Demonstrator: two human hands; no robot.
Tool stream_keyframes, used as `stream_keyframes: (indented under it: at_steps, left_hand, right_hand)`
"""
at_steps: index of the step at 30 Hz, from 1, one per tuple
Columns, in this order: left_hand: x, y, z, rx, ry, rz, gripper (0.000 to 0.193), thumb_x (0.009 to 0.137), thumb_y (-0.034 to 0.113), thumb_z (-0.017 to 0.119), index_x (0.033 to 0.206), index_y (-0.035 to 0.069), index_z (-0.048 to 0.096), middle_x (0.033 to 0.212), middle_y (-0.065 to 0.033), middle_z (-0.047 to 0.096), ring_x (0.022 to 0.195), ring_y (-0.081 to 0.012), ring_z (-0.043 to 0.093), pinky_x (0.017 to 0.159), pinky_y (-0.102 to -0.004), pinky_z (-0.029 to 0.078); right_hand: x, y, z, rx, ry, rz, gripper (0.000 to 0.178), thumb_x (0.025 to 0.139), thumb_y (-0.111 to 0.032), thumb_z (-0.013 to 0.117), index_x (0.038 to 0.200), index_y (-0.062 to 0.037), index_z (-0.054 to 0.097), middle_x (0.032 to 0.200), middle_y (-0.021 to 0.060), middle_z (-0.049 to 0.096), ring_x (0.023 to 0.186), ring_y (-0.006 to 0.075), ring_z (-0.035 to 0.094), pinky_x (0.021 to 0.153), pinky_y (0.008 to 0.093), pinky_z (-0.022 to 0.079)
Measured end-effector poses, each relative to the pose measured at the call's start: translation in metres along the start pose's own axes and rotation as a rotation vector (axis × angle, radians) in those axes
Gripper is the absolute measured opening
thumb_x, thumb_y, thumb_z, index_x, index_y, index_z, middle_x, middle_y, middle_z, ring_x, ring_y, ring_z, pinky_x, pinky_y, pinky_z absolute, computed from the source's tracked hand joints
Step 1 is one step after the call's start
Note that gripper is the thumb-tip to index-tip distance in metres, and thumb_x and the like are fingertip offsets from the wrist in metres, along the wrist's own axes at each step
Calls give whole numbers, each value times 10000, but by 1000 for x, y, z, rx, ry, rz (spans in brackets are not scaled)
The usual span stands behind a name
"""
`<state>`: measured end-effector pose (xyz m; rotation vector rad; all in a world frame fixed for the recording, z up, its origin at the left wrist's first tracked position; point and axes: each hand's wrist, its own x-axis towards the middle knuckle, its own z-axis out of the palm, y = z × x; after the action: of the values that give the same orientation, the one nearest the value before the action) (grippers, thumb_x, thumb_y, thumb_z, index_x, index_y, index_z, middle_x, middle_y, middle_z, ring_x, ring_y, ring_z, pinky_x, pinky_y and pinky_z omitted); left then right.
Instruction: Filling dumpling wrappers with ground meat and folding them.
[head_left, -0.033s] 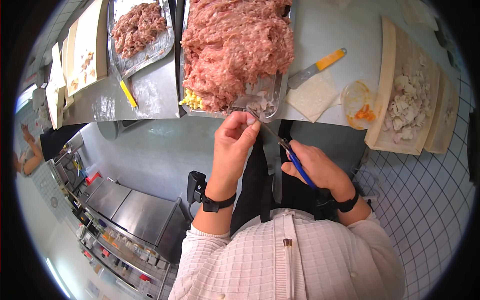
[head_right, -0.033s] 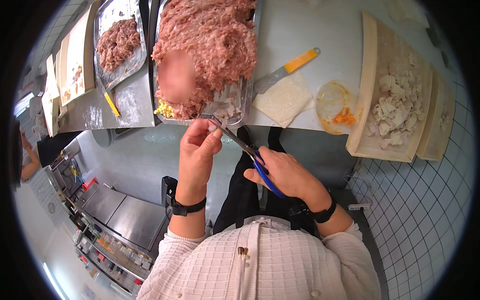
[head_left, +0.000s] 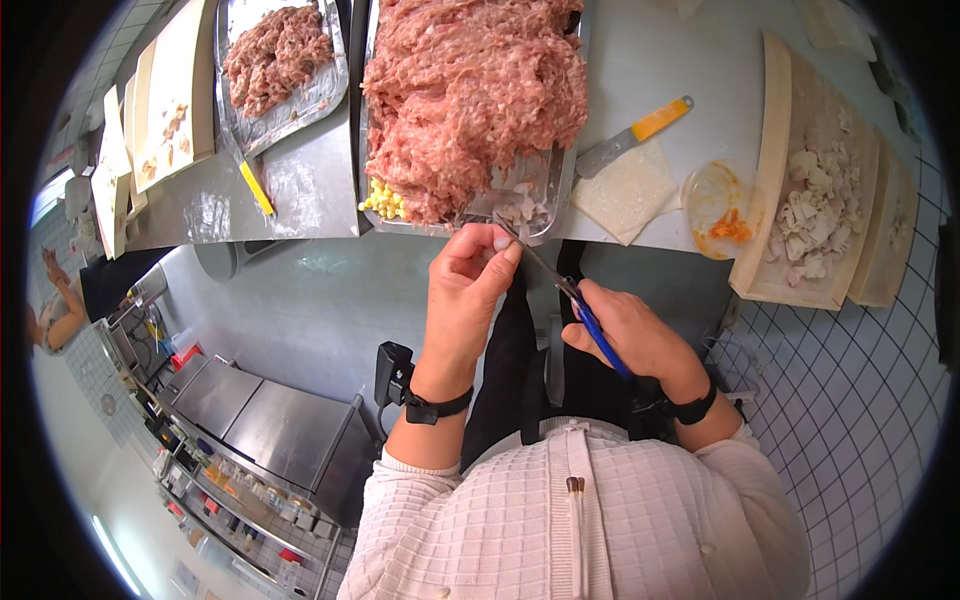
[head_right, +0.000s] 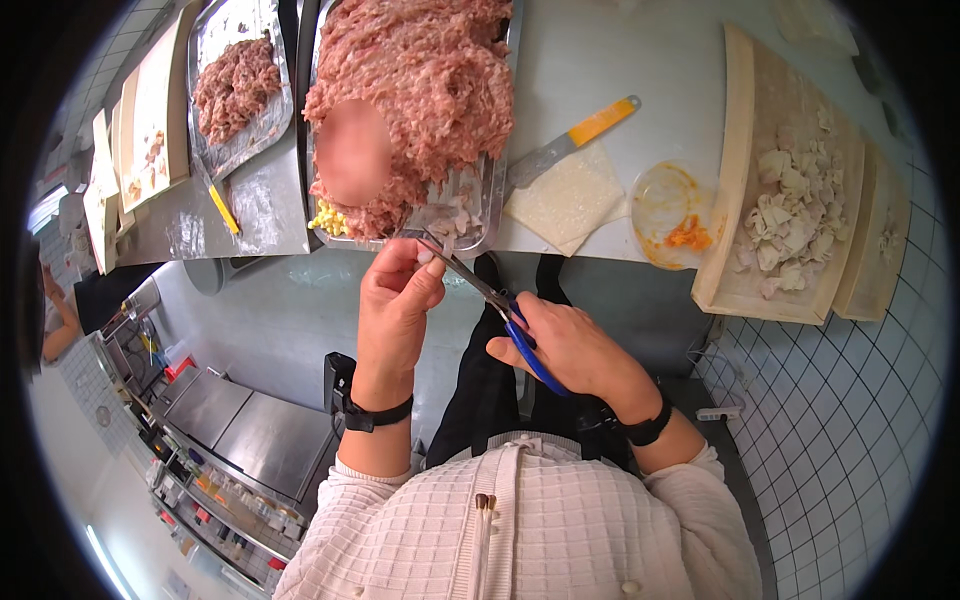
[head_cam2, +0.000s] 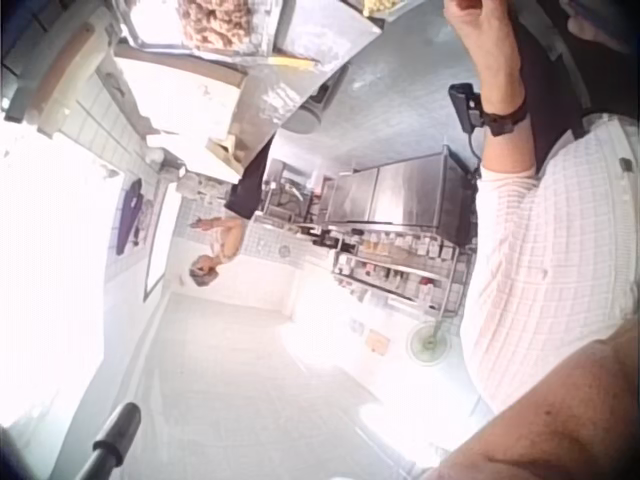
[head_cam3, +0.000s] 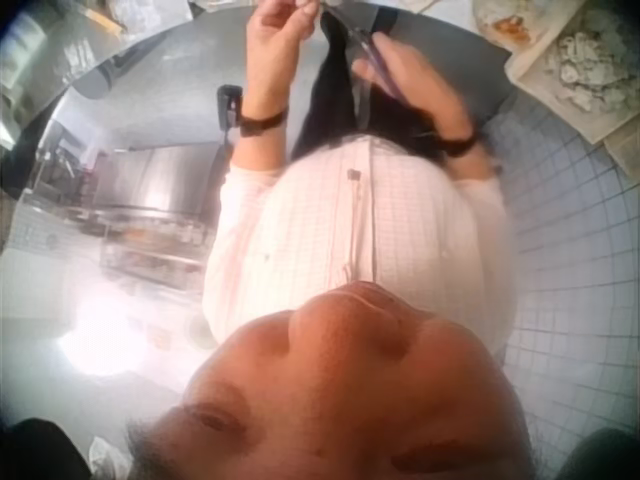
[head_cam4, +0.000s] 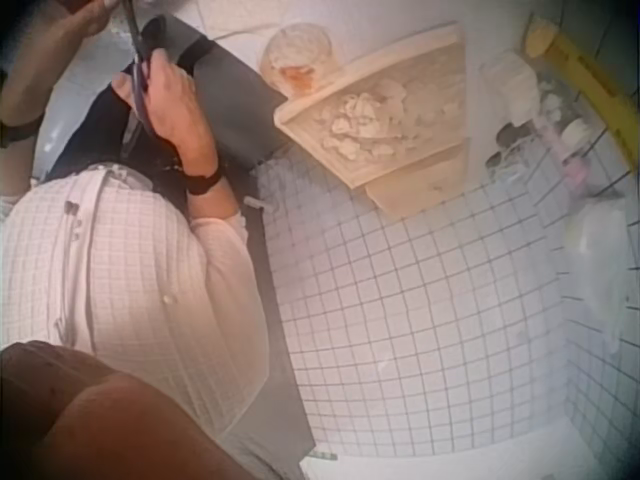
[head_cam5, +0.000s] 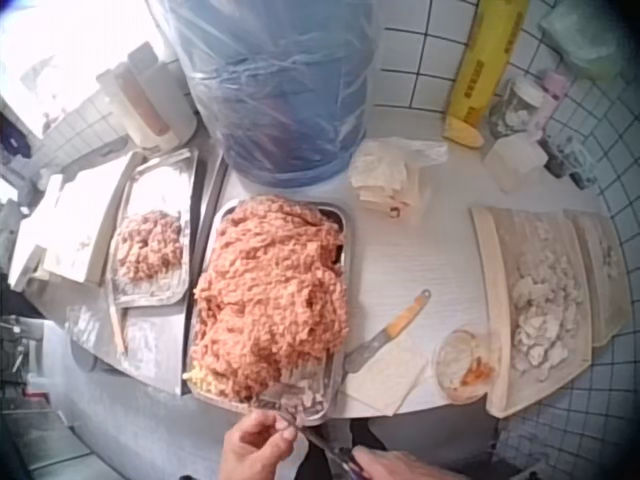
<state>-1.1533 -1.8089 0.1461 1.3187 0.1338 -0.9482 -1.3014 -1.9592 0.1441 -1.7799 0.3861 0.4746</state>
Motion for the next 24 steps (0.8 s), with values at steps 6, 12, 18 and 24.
stream_keyframes:
  at_steps: [6, 12, 18, 24]
  left_hand:
    - [3, -3, 2, -65, 19, -14, 104, 892, 61, 684, 941, 45, 594, 835, 39, 561, 676, -26, 451, 579, -183, 344]
    - [4, -1, 1, -100, 25, -15, 111, 956, 145, 613, 988, 39, 607, 764, 32, 513, 655, -62, 437, 576, -220, 338]
    - [4, 0, -1, -180, -2, -23, 152, 976, 161, 586, 1030, 22, 617, 745, 14, 535, 642, -67, 452, 594, -226, 377]
    - [3, 1, 4, -76, 37, 8, 141, 948, 135, 630, 1018, 13, 619, 831, -30, 614, 654, -69, 474, 574, -230, 387]
  right_hand:
    - [5, -2, -1, 10, 30, 50, 468, 867, -411, 702, 809, -5, 477, 698, 204, 589, 664, 424, 582, 589, 455, 454]
    - [5, -4, -4, 69, 55, 120, 395, 874, -321, 713, 827, -6, 480, 634, 169, 511, 557, 341, 483, 539, 381, 420]
    - [3, 8, 4, 35, 41, 23, 486, 882, -438, 677, 885, -1, 464, 727, 207, 598, 713, 420, 602, 632, 453, 472]
    - [3, 4, 1, -3, -12, 7, 519, 884, -472, 656, 921, 0, 441, 799, 214, 607, 787, 432, 611, 681, 474, 479]
